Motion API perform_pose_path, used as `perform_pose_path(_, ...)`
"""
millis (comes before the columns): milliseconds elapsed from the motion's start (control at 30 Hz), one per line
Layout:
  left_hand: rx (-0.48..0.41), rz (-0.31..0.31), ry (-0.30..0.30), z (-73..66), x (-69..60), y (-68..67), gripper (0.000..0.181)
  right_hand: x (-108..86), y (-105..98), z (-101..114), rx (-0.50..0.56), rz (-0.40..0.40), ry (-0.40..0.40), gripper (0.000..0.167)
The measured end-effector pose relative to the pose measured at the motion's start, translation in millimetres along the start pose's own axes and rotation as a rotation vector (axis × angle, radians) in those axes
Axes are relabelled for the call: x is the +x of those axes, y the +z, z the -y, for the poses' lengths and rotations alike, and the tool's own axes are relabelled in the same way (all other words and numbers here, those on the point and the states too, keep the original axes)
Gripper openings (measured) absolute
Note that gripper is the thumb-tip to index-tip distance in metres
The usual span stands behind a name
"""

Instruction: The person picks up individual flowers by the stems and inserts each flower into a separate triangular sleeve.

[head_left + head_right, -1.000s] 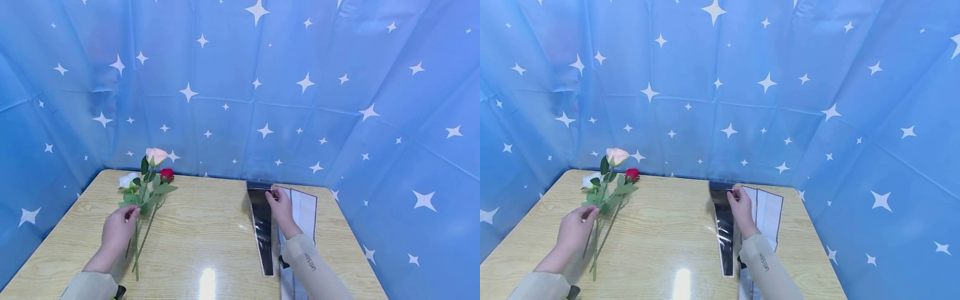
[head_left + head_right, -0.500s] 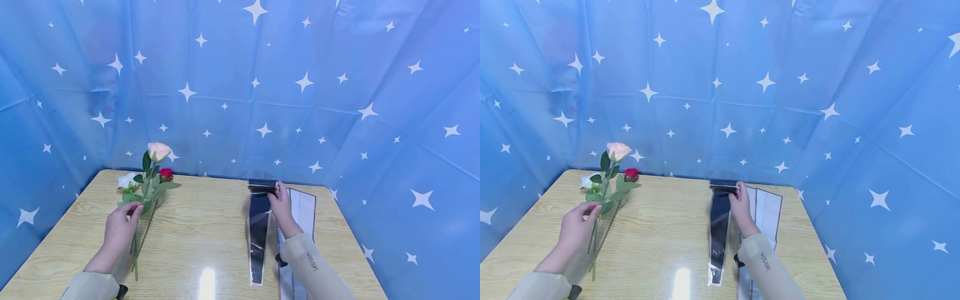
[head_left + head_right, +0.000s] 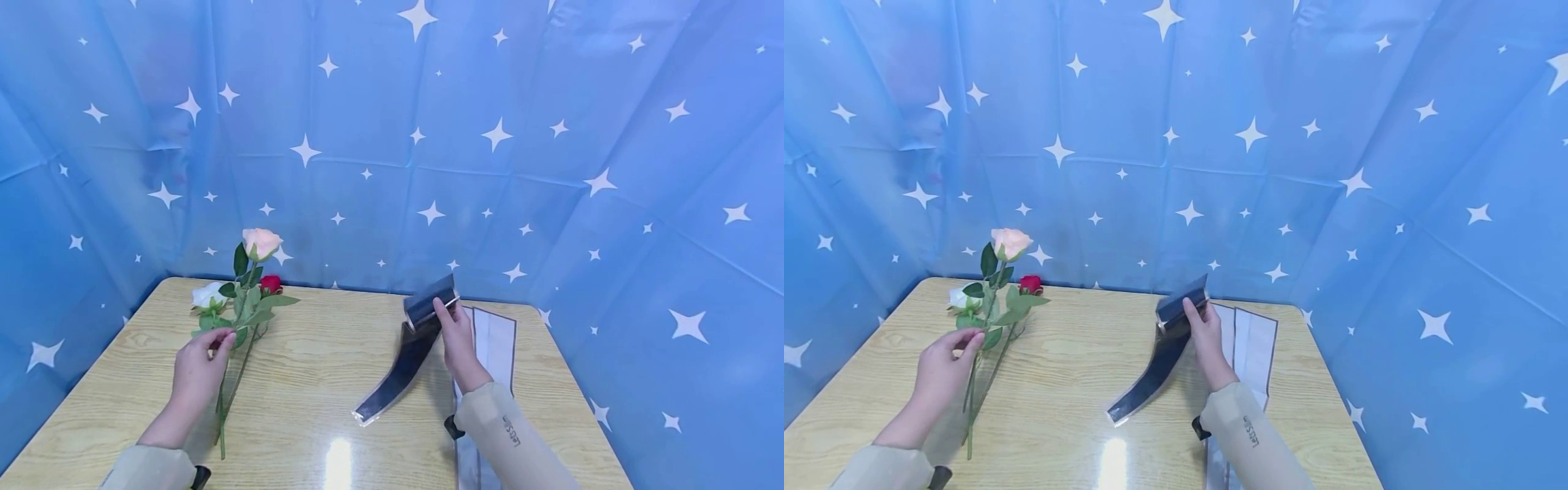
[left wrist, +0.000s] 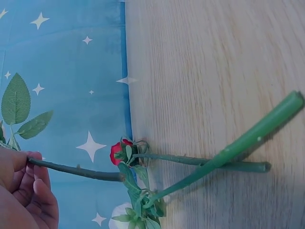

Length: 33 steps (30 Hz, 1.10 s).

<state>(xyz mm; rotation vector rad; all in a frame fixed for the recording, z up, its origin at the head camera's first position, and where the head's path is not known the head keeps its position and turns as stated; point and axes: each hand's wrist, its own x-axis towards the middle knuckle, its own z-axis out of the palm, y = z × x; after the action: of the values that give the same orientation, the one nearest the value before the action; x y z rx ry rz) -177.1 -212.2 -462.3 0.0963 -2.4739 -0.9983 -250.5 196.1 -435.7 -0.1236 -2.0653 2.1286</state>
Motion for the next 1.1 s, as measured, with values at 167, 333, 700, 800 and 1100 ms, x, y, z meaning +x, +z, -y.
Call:
perform_pose_path(167, -0.007, -0.011, 0.000, -2.8, -0.5, 0.9, 0.022, -3.8, 2.6, 2.6, -0.049, -0.015, 0.002, 0.044)
perform_pose_path(333, -0.010, -0.032, 0.015, -3.8, -1.9, 2.6, 0.020, -3.8, 2.5, 5.2, -0.101, -0.022, -0.045, 0.037)
perform_pose_path(700, -0.051, -0.078, 0.036, -13.3, -1.8, 2.3, 0.019, -4.1, 1.2, 18.9, -0.080, 0.053, -0.165, 0.030)
perform_pose_path(800, -0.079, -0.108, 0.034, -16.8, -1.0, 2.3, 0.018, -5.5, 1.5, 24.5, -0.093, 0.027, -0.187, 0.030)
perform_pose_path(1100, -0.191, -0.170, 0.024, -34.3, 4.7, 2.6, 0.018, -11.0, 3.1, 38.4, -0.071, -0.005, -0.205, 0.030)
